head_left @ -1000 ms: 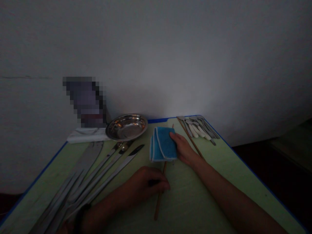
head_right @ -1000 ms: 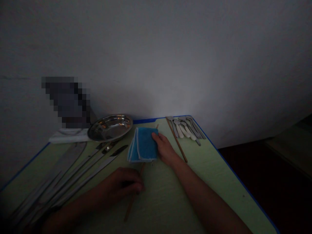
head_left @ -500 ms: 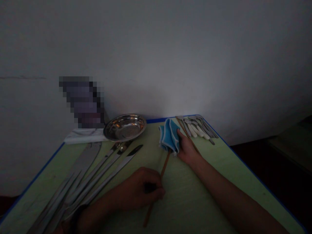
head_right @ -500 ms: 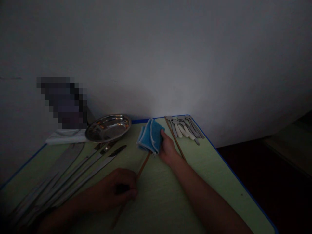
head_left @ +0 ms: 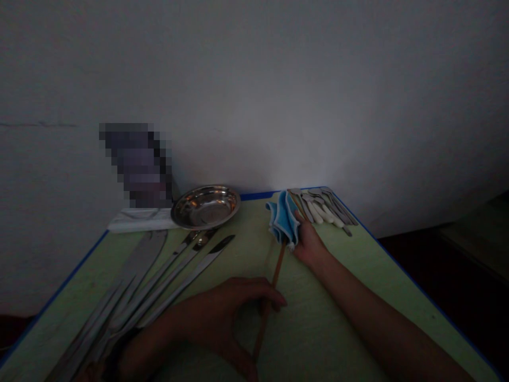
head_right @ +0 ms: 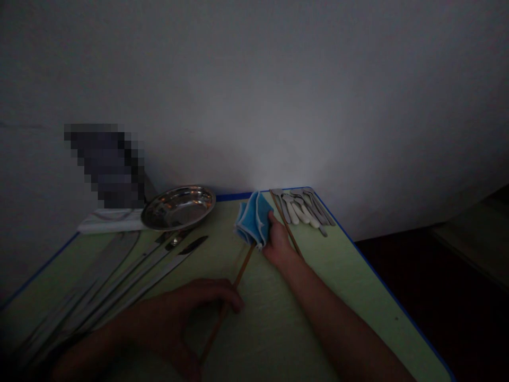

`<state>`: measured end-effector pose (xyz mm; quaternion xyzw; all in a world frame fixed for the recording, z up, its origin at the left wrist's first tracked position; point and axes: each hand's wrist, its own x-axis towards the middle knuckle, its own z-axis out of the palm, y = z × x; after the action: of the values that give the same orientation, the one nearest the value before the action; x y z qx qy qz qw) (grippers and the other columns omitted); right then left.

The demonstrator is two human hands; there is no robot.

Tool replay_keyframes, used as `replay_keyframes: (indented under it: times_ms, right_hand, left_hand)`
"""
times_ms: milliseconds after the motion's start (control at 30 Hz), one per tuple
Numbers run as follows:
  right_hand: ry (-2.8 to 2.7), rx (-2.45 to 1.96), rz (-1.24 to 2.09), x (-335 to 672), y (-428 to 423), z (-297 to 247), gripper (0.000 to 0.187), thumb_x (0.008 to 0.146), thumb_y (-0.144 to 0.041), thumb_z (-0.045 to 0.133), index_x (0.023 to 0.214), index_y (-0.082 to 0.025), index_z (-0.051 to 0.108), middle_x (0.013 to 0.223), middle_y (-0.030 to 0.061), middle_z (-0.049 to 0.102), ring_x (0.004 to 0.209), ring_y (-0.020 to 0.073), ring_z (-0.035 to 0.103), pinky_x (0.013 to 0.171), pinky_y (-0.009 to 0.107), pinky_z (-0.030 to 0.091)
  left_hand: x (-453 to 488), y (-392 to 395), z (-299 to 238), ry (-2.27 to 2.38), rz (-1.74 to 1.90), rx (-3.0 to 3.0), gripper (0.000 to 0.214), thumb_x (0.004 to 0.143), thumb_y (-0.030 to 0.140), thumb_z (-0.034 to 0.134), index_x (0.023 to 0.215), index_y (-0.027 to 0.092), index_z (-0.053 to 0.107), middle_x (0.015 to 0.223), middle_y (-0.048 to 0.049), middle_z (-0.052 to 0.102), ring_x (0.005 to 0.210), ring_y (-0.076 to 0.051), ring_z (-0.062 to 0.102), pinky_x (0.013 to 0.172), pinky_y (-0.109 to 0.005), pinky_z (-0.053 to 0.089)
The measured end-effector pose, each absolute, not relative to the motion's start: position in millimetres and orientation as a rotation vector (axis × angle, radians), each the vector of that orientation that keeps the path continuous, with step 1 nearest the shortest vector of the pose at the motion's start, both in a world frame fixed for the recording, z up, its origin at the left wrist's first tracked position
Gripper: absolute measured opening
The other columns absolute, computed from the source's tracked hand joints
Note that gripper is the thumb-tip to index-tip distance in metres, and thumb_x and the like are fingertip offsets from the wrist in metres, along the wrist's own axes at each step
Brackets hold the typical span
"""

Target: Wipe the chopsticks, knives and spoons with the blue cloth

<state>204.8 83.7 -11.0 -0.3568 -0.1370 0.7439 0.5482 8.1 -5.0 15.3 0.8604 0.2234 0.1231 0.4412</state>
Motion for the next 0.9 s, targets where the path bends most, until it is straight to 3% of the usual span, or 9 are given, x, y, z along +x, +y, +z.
replay_keyframes:
  times_ms: [433, 700, 900]
  right_hand:
    - [-0.461, -0.870, 1.683, 203, 80, -15, 0.021, 0.088, -0.029, 0.044, 0.097, -0.017, 0.058, 0.085, 0.0052, 0.072, 0.084, 0.0189, 0.067, 0.077, 0.037, 0.056]
    - [-0.530, -0.887, 1.643, 202, 81, -18, 0.020, 0.087, -0.029, 0.046, 0.098, -0.017, 0.058, 0.087, 0.0050, 0.072, 0.085, 0.0177, 0.067, 0.079, 0.036, 0.055]
    - [-0.534, -0.873, 1.636, 196, 74, -11, 0.020, 0.086, -0.028, 0.048, 0.100, -0.018, 0.058, 0.088, 0.0039, 0.072, 0.090, 0.0170, 0.066, 0.083, 0.035, 0.053]
  left_hand:
    - [12, -3, 14, 0.560, 0.290, 2.086, 0.039, 0.065, 0.033, 0.078, 0.101, 0.024, 0.063, 0.095, -0.0006, 0.062, 0.087, -0.017, 0.058, 0.080, -0.027, 0.043]
    - [12, 4, 4, 0.624, 0.461, 1.871, 0.008, 0.085, 0.022, 0.058, 0.091, 0.018, 0.062, 0.093, -0.0027, 0.061, 0.087, -0.016, 0.057, 0.079, -0.028, 0.044]
    - [16, 5, -1, 0.819, 0.486, 1.802, 0.014, 0.089, 0.025, 0.048, 0.089, 0.016, 0.059, 0.073, 0.0022, 0.058, 0.062, -0.010, 0.053, 0.058, -0.020, 0.042]
